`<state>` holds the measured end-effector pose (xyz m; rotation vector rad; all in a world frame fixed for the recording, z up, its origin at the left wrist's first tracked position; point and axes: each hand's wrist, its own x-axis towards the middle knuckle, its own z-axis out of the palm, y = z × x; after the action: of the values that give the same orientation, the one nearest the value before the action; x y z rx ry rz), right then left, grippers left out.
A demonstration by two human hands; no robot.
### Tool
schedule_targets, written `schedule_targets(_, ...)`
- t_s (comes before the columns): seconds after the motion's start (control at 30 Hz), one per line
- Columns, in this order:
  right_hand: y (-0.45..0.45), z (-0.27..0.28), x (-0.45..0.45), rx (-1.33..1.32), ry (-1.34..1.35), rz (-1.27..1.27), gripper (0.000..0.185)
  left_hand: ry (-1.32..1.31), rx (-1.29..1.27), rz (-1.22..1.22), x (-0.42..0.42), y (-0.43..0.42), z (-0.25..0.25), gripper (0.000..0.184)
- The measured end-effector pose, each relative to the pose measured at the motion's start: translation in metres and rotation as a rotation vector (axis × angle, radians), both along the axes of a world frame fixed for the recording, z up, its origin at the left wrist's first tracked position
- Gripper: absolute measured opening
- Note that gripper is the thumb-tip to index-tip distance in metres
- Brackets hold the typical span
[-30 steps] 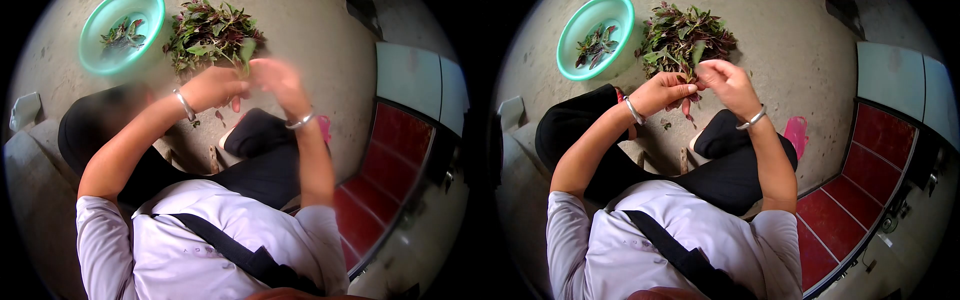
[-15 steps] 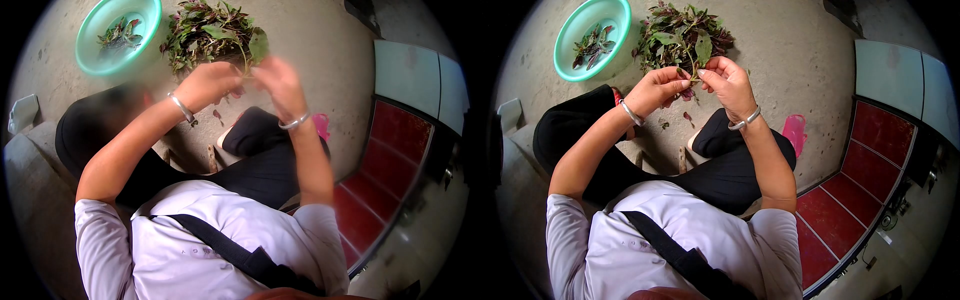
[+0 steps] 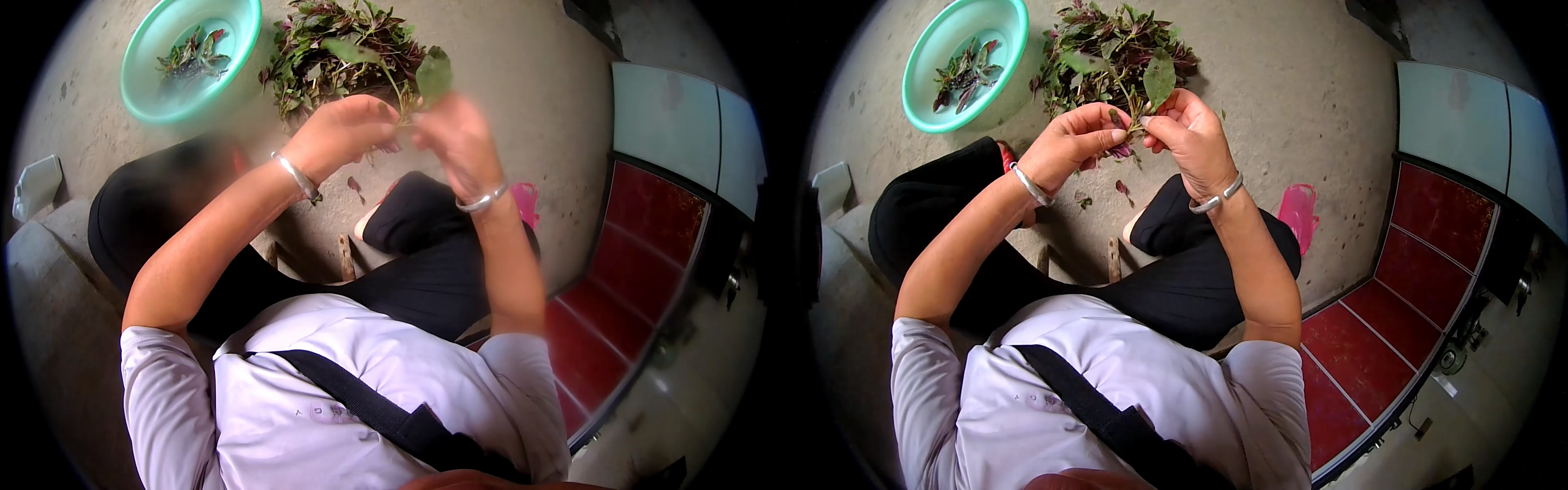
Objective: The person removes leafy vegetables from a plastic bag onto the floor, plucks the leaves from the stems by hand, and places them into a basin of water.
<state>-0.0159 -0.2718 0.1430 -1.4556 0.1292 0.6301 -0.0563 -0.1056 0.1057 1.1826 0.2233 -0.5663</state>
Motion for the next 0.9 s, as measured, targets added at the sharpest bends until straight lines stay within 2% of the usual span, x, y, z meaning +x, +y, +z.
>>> schedule_targets(0.43, 0.003, -0.006, -0.001, -0.003, -0.040, 0.114, 0.018, 0.119, -0.149, 0.123, 0.004, 0.000, -0.002, 0.011)
schedule_targets(0.63, 0.005, -0.003, -0.002, 0.007, 0.000, 0.053, 0.017, 0.153, -0.269, 0.166, 0.003, 0.001, 0.000, 0.011)
schedule_targets(0.83, 0.006, -0.004, -0.004, -0.076, -0.082, 0.129, 0.016, 0.073, -0.018, 0.075, 0.001, -0.001, -0.005, 0.008)
schedule_targets(0.9, 0.004, -0.006, -0.004, -0.070, -0.094, 0.137, 0.015, 0.085, -0.072, 0.091, 0.000, -0.001, -0.004, 0.007)
